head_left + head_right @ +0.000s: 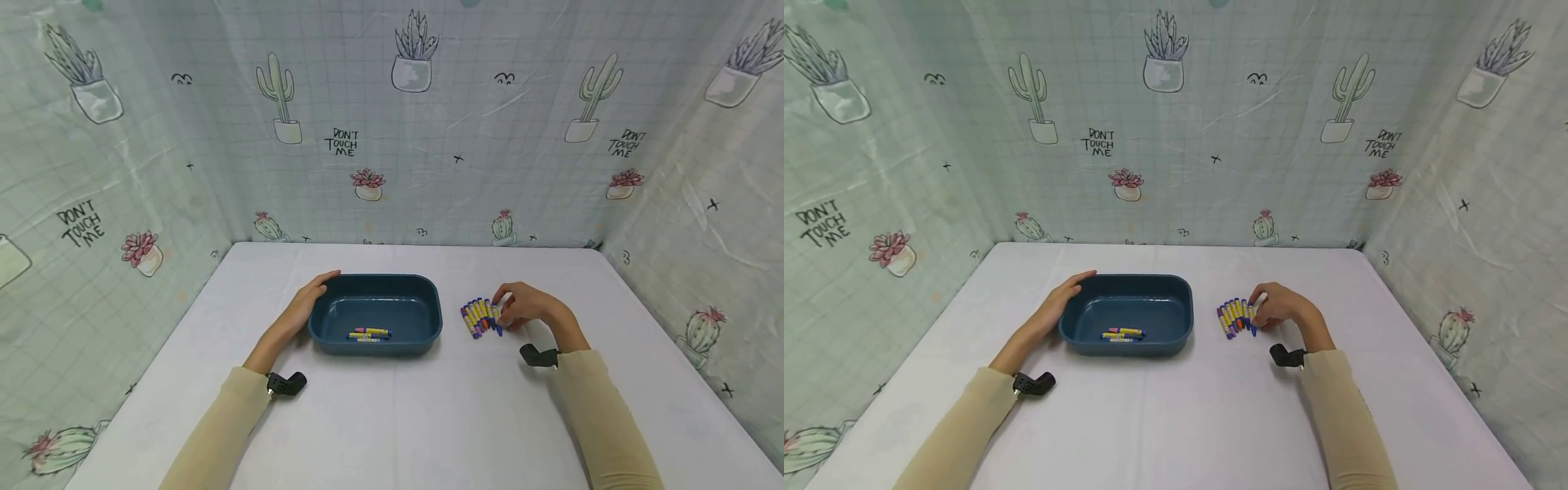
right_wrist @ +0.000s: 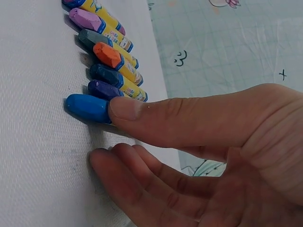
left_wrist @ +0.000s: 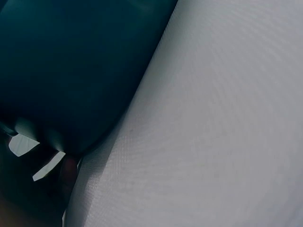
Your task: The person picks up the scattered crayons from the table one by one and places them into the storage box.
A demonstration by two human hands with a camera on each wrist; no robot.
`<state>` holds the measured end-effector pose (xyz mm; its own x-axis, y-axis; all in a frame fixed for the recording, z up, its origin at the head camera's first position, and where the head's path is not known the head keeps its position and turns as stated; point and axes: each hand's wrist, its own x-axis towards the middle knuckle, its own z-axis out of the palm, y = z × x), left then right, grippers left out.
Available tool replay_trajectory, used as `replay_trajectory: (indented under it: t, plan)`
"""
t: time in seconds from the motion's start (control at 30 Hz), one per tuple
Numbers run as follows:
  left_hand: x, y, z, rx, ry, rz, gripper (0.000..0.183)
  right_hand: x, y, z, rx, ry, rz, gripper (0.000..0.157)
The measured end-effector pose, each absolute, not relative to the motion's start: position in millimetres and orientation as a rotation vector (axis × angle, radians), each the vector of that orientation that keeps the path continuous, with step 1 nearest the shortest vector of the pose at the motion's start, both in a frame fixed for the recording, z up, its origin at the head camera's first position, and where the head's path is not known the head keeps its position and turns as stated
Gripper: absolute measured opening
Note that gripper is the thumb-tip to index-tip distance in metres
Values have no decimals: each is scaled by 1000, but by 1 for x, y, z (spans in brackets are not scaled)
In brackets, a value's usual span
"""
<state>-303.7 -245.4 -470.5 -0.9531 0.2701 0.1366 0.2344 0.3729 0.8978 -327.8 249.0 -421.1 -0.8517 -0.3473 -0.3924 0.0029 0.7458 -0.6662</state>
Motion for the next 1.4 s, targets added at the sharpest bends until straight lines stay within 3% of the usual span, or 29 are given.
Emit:
replay_trajectory:
  t: [0.7, 1.0, 1.23, 1.4]
  plan:
    - [-301, -243, -468, 451, 2550, 1699, 50, -324, 247, -422, -205, 2374, -1099, 54]
    - [-283, -235, -440, 488, 2560, 1663, 49, -322, 248, -415, -248, 2385, -1134, 56]
    - [-306, -243, -469, 470, 2573, 1674, 50, -320, 242, -405, -295, 2400, -1156, 54]
    - [-306, -244, -470, 467, 2582, 1678, 50, -322, 235, -396, -329, 2403, -1137, 51]
